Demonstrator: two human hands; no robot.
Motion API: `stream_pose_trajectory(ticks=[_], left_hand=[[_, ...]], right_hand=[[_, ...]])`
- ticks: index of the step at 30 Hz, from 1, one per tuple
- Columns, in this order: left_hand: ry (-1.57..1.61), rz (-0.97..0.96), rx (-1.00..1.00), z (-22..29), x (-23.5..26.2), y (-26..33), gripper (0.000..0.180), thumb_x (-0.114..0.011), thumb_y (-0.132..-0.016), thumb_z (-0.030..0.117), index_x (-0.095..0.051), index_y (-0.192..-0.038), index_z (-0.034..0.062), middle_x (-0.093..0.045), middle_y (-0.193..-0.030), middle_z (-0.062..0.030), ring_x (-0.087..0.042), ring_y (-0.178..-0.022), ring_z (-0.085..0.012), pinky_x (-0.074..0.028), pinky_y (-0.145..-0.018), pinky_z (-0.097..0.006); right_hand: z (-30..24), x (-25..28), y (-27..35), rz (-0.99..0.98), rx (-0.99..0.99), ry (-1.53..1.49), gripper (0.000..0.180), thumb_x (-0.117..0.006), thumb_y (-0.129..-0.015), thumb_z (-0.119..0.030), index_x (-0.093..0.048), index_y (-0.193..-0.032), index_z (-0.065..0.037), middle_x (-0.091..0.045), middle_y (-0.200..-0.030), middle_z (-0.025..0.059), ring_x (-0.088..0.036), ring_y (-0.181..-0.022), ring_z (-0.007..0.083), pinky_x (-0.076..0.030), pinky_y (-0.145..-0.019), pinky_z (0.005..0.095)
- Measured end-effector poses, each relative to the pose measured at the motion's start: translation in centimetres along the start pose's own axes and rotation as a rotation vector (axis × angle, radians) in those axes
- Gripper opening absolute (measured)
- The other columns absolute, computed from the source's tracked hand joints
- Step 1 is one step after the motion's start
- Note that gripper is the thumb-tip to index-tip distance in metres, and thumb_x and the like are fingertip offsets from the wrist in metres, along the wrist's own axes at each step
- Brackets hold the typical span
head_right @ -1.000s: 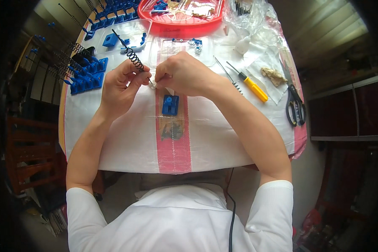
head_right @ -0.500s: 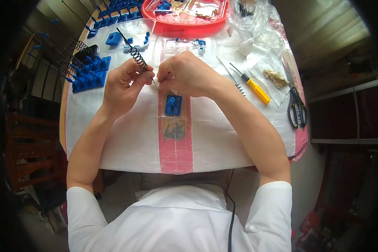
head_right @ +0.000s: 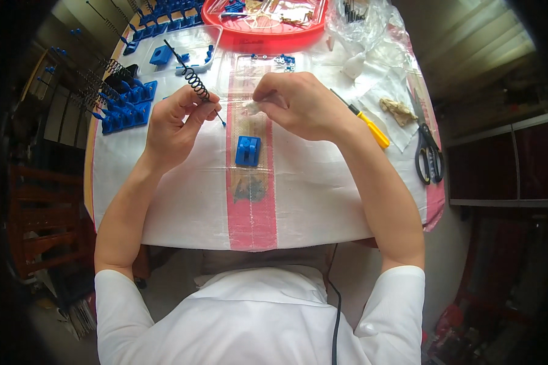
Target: Assembling small plastic parts with springs and applying adhesive or lubricant.
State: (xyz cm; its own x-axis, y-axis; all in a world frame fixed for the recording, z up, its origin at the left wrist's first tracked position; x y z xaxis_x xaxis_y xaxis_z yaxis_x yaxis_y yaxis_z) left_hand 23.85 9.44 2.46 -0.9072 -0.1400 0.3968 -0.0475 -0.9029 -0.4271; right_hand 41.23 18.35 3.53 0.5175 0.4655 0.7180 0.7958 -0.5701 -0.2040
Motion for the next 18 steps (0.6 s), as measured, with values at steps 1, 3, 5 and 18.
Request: stream_pose_trajectory(ticks=[1,3,5,18], left_hand=[[-0.007,0.006,0.005,0.0,0.1,0.1,0.007,-0.060,-0.095,0.000,-0.063,-0.101,-0.0018,-0.068,-0.087,-0.0052,-0.064,-0.078,-0.0110,-0.053,-0.073,-0.026],[-0.020,0.017,0.014,-0.1,0.3,0.2,0.007,-0.060,-0.095,0.000,-0.063,-0.101,-0.0016,-0.068,-0.087,-0.0051,-0.064,-0.079,-0.0112,-0.053,-0.074,-0.026],[-0.012,0.015,0.021,-0.1,0.3,0.2,0.007,-0.060,-0.095,0.000,-0.063,-0.101,-0.0016,-0.068,-0.087,-0.0050,-0.064,-0.079,-0.0113,-0.052,-0.075,-0.026],[0.110,0.093,0.067,-1.4,-0.2,0.4,0.003,-0.064,-0.090,-0.003,-0.063,-0.093,-0.0033,-0.066,-0.084,-0.0055,-0.064,-0.075,-0.0107,-0.051,-0.069,-0.024]], right_hand=[[-0.1,0.0,0.2,-0.015,-0.018,0.013,0.013,-0.065,-0.087,-0.006,-0.066,-0.098,-0.001,-0.067,-0.078,0.0068,-0.062,-0.070,0.0147,-0.049,-0.066,0.0304],[-0.6,0.3,0.5,-0.043,-0.054,0.040,0.013,-0.064,-0.087,-0.005,-0.066,-0.099,0.000,-0.067,-0.079,0.0065,-0.063,-0.071,0.0134,-0.049,-0.065,0.0288],[-0.5,1.3,1.0,-0.010,-0.092,0.002,0.014,-0.061,-0.088,-0.007,-0.066,-0.099,0.000,-0.069,-0.084,0.0113,-0.065,-0.071,0.0174,-0.051,-0.067,0.0301],[3.9,14.8,17.4,0.790,-0.384,0.030,0.011,-0.065,-0.088,-0.001,-0.061,-0.098,0.000,-0.063,-0.093,0.0023,-0.061,-0.089,0.0077,-0.049,-0.078,0.0218]])
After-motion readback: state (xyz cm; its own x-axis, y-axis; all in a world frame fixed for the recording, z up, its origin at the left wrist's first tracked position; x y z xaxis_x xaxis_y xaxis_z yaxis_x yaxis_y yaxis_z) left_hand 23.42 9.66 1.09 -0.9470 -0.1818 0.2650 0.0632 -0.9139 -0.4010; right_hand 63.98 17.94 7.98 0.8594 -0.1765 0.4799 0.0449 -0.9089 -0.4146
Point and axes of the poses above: each hand's wrist, its own y-axis away from the middle knuckle, its own x-axis out of the back of the hand, z = x × y, the point moved 6 cm from there along -y, towards the middle knuckle
